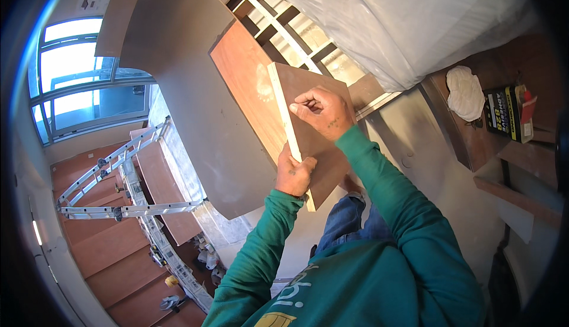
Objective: The person wipes a wooden board with a cloth, then sits on the floor to measure and mark a white board using a ruler and a pencil. The person then stands up and wipes another wooden board with a cloth.
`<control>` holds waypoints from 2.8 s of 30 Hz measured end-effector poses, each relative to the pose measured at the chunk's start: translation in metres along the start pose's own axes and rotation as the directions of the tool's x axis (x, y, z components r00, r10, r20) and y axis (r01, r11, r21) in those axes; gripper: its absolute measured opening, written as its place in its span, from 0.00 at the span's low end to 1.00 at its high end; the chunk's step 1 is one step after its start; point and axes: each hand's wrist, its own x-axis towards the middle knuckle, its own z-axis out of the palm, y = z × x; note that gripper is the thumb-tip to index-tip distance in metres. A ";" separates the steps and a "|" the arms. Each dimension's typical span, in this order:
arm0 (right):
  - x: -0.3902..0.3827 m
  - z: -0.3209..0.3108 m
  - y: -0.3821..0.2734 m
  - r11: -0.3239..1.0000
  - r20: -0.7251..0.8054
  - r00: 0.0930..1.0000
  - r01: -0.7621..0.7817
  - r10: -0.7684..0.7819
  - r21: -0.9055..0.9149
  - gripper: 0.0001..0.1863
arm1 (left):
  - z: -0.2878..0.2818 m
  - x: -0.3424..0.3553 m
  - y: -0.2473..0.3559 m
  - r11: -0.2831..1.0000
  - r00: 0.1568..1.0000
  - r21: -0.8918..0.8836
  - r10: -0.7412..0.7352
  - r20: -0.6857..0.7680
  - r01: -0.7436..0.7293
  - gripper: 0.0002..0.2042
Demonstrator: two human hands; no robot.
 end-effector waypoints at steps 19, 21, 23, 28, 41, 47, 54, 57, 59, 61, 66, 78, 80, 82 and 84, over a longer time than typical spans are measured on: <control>-0.004 0.014 0.013 0.991 -0.139 0.983 -0.110 0.120 0.074 0.21 | -0.001 0.008 0.004 0.995 0.997 0.069 -0.070 0.033 0.067 0.23; -0.005 0.015 0.016 0.982 -0.141 0.974 -0.165 0.177 0.096 0.28 | 0.000 0.008 0.002 0.997 0.997 0.048 -0.057 0.060 0.054 0.23; -0.005 0.014 0.020 0.950 -0.100 0.951 -0.277 0.293 0.147 0.33 | 0.001 0.008 0.003 0.998 0.997 0.041 -0.042 0.059 0.039 0.23; 0.001 0.020 0.025 0.958 -0.140 0.950 -0.266 0.280 0.110 0.31 | 0.003 0.005 0.008 0.990 0.997 0.125 -0.069 0.038 0.064 0.23; -0.019 0.024 0.007 0.914 -0.073 0.912 -0.405 0.403 -0.020 0.63 | 0.010 0.004 0.007 0.990 0.996 0.126 -0.066 0.068 0.057 0.25; 0.003 0.026 0.004 0.881 -0.115 0.881 -0.468 0.459 -0.071 0.63 | 0.022 0.001 0.013 0.990 0.998 0.125 0.067 0.008 -0.067 0.17; 0.004 0.027 -0.003 0.825 -0.057 0.835 -0.549 0.547 -0.134 0.68 | 0.014 0.001 0.016 0.985 0.998 0.167 -0.045 0.048 0.036 0.20; -0.007 0.020 0.001 0.827 0.014 0.829 -0.557 0.559 -0.071 0.71 | 0.012 0.001 0.010 0.986 0.995 0.157 -0.077 0.069 0.065 0.24; -0.009 0.013 0.006 0.830 0.062 0.828 -0.554 0.557 -0.067 0.71 | 0.011 0.003 0.006 0.991 0.993 0.109 -0.087 0.080 0.078 0.25; -0.011 0.007 0.011 0.846 0.105 0.840 -0.528 0.533 -0.071 0.71 | 0.010 0.003 0.002 0.996 0.992 0.031 -0.088 0.095 0.085 0.26; -0.018 0.005 0.013 0.826 0.191 0.811 -0.564 0.554 -0.002 0.71 | 0.006 0.003 -0.002 0.999 0.999 0.034 -0.029 0.013 0.029 0.21; -0.004 0.008 -0.001 0.780 0.086 0.776 -0.624 0.625 -0.039 0.76 | 0.017 0.003 0.008 0.999 0.999 0.043 -0.012 0.052 0.010 0.21; -0.006 0.004 0.008 0.808 0.097 0.802 -0.585 0.589 -0.069 0.74 | 0.015 0.004 0.007 0.999 0.998 0.028 -0.023 0.057 0.021 0.22; -0.007 0.003 0.016 0.822 0.118 0.814 -0.557 0.568 -0.118 0.72 | 0.011 0.004 0.005 0.998 0.997 0.030 -0.048 0.063 0.046 0.23; -0.009 0.002 0.021 0.825 0.147 0.812 -0.548 0.565 -0.139 0.70 | 0.006 0.003 0.002 0.995 0.992 0.019 -0.096 0.079 0.095 0.26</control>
